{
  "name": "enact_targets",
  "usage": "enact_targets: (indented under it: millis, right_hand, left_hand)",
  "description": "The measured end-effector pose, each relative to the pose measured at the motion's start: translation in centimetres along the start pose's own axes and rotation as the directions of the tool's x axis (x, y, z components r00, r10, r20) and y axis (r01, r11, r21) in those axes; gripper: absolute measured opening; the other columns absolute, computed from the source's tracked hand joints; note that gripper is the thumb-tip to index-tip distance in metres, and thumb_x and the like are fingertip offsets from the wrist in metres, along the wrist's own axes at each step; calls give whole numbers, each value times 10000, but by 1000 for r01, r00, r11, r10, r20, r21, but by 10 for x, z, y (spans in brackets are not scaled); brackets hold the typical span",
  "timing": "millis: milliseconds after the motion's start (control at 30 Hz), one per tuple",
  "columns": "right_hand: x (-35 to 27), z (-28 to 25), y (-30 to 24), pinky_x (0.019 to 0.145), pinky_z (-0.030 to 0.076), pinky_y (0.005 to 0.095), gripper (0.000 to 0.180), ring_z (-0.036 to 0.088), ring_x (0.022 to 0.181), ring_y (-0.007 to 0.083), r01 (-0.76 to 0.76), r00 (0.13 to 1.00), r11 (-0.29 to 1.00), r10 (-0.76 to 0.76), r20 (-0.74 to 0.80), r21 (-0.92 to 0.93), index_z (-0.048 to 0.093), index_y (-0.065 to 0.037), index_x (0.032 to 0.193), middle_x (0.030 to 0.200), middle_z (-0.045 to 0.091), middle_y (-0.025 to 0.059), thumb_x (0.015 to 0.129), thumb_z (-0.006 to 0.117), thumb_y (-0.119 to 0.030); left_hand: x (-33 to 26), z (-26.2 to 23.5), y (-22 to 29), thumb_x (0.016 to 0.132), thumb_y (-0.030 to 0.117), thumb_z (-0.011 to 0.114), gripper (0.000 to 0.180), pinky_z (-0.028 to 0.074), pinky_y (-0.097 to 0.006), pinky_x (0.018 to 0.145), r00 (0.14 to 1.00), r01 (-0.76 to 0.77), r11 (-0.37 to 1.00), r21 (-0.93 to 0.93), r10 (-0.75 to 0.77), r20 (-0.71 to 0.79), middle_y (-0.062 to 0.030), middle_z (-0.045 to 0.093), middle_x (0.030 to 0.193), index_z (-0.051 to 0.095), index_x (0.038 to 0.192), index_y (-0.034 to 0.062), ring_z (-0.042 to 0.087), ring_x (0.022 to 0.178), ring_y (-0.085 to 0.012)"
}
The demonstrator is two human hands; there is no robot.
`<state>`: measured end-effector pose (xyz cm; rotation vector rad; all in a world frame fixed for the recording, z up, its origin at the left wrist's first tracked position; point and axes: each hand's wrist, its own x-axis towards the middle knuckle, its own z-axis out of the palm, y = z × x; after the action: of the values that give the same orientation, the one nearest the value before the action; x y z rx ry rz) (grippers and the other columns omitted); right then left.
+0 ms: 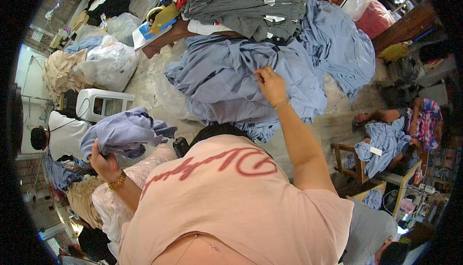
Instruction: The person picks up individual shirts from a large pile, removes tags or trimmings, folds them, and places them into a separate finished pile.
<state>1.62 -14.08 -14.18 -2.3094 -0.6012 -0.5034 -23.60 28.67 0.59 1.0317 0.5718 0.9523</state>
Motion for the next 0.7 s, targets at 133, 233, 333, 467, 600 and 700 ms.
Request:
enact_targets:
  millis: [133, 233, 333, 467, 600, 700]
  right_hand:
    - [-14, -1, -3, 560, 449, 334, 152, 570, 669, 242, 25, 999, 999, -26, 42, 21, 570, -99, 832, 775, 552, 52, 697, 634, -76]
    - [-22, -10, -8, 583, 450, 347, 155, 569, 687, 248, -1, 995, 1000, 0, 100, 5, 563, -99, 862, 773, 553, 60, 721, 625, -121]
    - [-21, -21, -22, 605, 446, 366, 170, 565, 701, 259, -203, 976, 978, 205, 69, -43, 552, -98, 906, 797, 551, 74, 772, 593, -193]
    - [-14, -23, -1, 609, 444, 380, 228, 560, 720, 263, -199, 978, 927, 168, -123, -318, 539, -99, 941, 842, 534, 84, 810, 559, -284]
    - [11, -38, 11, 605, 452, 372, 231, 561, 732, 257, -60, 998, 928, 54, -26, -369, 560, -113, 910, 853, 519, 69, 777, 593, -299]
    - [28, -45, 14, 606, 459, 364, 214, 564, 728, 250, 86, 993, 936, -54, 102, -341, 575, -128, 886, 841, 519, 55, 758, 607, -296]
  left_hand:
    - [1, 9, 0, 759, 48, 613, 200, 485, -311, 724, 1000, -30, 1000, 6, 30, -8, -83, 606, 928, 567, 941, -20, 598, 802, -186]
    - [5, 6, -2, 757, 55, 618, 205, 487, -311, 709, 1000, -20, 1000, 17, 20, -17, -79, 605, 921, 568, 944, -13, 597, 797, -184]
    - [12, -4, -3, 768, -1, 575, 254, 470, -319, 772, 1000, 20, 1000, 7, -20, -19, -89, 578, 990, 524, 1017, -3, 576, 870, -195]
    - [13, 0, -2, 760, 60, 618, 201, 498, -315, 688, 999, -42, 999, 26, 43, -28, -82, 602, 915, 565, 942, -8, 598, 782, -185]
    - [19, 1, 4, 762, 61, 616, 190, 502, -313, 703, 999, -28, 999, 22, 29, -32, -90, 602, 907, 566, 928, -16, 595, 785, -192]
    - [24, -5, 5, 767, 60, 611, 178, 503, -312, 714, 999, -26, 999, 32, 27, -34, -100, 601, 904, 567, 912, -32, 592, 789, -195]
